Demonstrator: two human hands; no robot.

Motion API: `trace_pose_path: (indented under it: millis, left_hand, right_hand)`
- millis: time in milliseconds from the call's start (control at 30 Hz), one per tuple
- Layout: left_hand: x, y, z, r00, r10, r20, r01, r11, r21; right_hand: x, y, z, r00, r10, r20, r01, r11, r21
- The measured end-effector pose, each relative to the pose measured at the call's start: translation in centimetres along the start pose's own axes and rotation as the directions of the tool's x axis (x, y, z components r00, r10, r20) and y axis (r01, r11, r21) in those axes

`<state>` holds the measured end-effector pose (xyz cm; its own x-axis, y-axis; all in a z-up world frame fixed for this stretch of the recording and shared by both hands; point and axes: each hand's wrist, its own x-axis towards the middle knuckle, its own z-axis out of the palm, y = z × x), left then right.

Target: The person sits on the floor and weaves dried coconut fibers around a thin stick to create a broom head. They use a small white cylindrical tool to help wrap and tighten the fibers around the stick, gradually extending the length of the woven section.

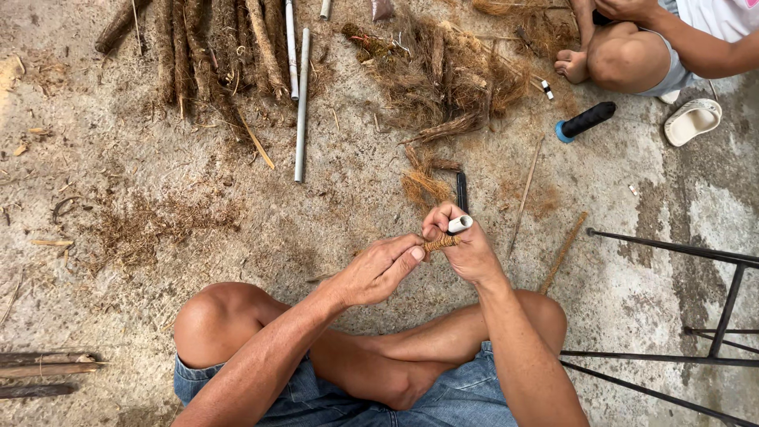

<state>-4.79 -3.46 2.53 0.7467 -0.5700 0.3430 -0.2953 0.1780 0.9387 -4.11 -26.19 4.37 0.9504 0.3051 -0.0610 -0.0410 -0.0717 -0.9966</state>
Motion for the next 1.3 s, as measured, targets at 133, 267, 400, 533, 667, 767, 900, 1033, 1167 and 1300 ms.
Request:
trace_pose_path:
  millis: [133,267,400,533,667,767,900,1033,1167,1300]
  left_hand:
    - [-0.3,-0.5,-0.2,0.998,-0.013,0.068,0.019,0.996,-0.085]
    - [-0.5,-0.4,-0.9,0.976,-0.103,0.190,0.126,0.986,-0.112]
    - [-0.5,-0.1,-1.5,0.963,-0.146,0.228,0.180,0.974,-0.138]
    - [-0.6,0.0,-1.8,0.967,-0.130,0.221,0.165,0.975,-0.150]
    - [-0.8,-0.3,-1.7,0.976,-0.091,0.196,0.128,0.974,-0.185]
    - [-0.6,-0.9,-1.8,0.983,-0.081,0.166,0.113,0.975,-0.194]
    - [-0.3,-1.2,-1.8,0.989,-0.106,0.107,0.128,0.965,-0.228]
    - [-0.2,-1.1,-2.3,0.995,-0.059,0.076,0.078,0.960,-0.269]
    - [-0.2,-1.2,-2.4,0.999,0.012,0.043,0.004,0.941,-0.339]
    - [0.0,-1.3,-2.6,0.995,-0.096,0.036,0.102,0.948,-0.301]
  right_hand:
    - [0.8,-2.5,0.3,0.995,0.016,0.094,-0.014,1.000,-0.018]
    - [2.2,-6.3,0.5,0.957,0.040,0.287,0.025,0.975,-0.220]
    - [2.8,-8.5,1.3,0.934,0.009,0.356,0.134,0.917,-0.375]
    - [2.5,-8.4,1.3,0.925,-0.122,0.359,0.246,0.913,-0.324]
    - [1.7,-5.6,1.1,0.975,-0.091,0.204,0.140,0.961,-0.240]
    - [0.9,-3.2,0.7,0.994,-0.068,0.083,0.084,0.977,-0.196]
    - [-0.5,-0.1,1.7,0.997,-0.060,-0.053,0.067,0.986,0.155]
    - [-1.6,2.3,3.9,0.970,-0.140,-0.197,0.196,0.933,0.302]
    - [-2.4,2.4,6.2,0.917,-0.170,-0.359,0.277,0.922,0.271]
    - [-3.1,0.5,7.6,0.875,-0.367,-0.315,0.355,0.930,-0.097]
